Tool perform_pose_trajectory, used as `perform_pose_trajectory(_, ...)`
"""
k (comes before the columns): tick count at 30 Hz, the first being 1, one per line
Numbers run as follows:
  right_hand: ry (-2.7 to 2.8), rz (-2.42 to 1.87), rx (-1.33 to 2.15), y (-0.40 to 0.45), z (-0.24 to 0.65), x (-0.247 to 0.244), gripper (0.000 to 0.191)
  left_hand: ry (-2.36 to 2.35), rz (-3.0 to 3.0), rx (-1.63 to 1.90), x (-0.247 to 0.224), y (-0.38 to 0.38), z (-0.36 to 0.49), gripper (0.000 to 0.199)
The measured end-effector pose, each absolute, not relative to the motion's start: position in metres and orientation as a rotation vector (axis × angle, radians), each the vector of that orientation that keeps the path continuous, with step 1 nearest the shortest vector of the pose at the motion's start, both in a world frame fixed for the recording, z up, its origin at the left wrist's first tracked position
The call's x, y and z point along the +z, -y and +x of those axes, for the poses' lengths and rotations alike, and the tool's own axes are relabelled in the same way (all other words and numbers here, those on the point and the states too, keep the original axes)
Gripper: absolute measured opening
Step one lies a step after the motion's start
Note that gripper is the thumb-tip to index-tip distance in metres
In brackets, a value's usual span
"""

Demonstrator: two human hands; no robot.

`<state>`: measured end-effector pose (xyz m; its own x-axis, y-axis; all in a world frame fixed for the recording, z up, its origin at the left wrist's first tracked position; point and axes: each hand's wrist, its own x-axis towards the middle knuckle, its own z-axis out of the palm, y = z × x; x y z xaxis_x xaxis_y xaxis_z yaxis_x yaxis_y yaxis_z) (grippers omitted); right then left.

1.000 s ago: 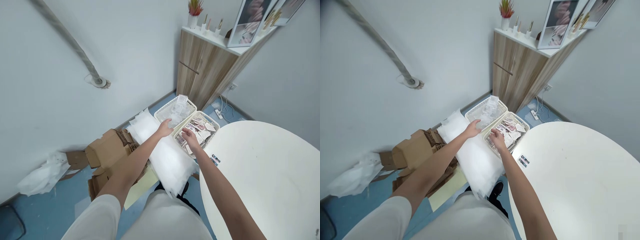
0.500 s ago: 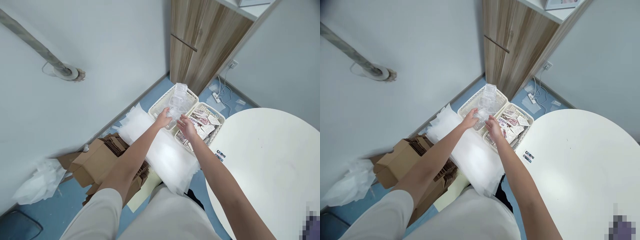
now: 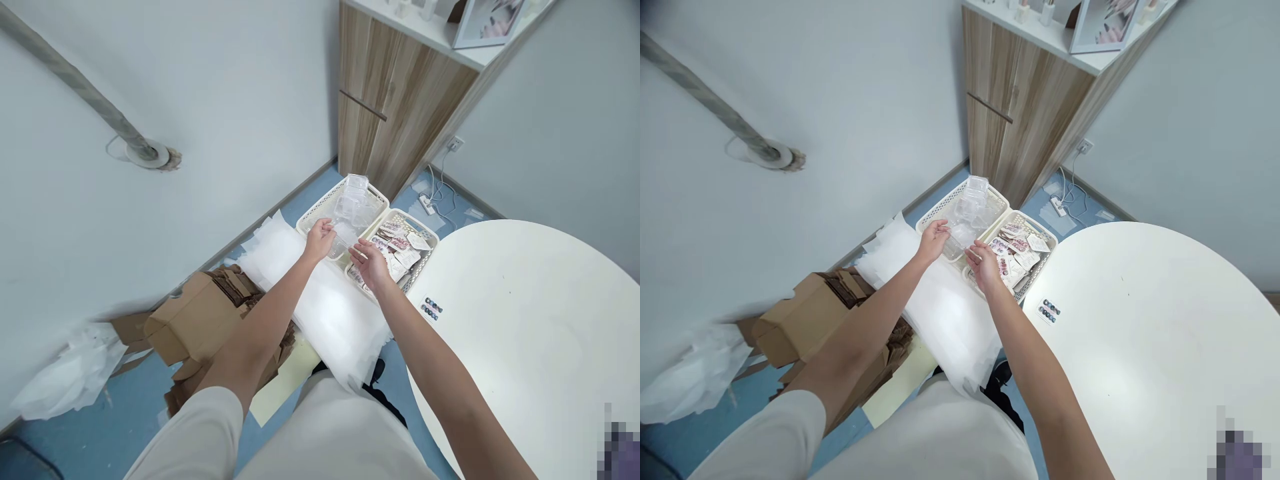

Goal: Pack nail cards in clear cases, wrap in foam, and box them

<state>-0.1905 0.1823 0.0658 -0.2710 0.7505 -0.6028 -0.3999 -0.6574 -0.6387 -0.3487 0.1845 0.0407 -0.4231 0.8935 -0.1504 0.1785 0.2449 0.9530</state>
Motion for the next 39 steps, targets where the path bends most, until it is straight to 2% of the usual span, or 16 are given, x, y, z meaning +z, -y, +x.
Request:
perform_pose_trajectory(7,0.695,-1.195,1.817,-0.122,-0.144,0.089,0.031,-1.645,0.840,1.297,0.079,-0.138,-0.295,0.042)
perform_pose_trajectory(11,0.886,-1.354,1.545,-0.073,-0.081,0.097,0.037,-1.472,0.907,1.240,0.095,-0.097,-0.248,0.050)
perform_pose_trajectory(19,0.701,-1.375,1.549,0.036,0.056,0.101,0.034,-1.146,1.017,0.958,0.105,-0.007,-0.121,0.061)
perform_pose_trajectory(24,0.596,-1.324,1.502,0.088,0.116,0.098,0.034,-1.175,1.107,0.791,0.097,0.035,-0.050,0.053)
perform_pose_trajectory(30,0.689,-1.390,1.374,0.117,0.178,0.101,0.030,-1.120,1.258,0.583,0.100,0.049,0.005,0.038)
perform_pose_trajectory(35,0.832,-1.406,1.419,0.118,0.205,0.106,0.036,-0.912,1.333,0.395,0.103,0.048,0.033,0.029)
perform_pose_trajectory(39,0.767,-1.444,1.390,0.110,0.211,0.104,0.050,-0.916,1.248,0.364,0.098,0.045,0.038,0.027)
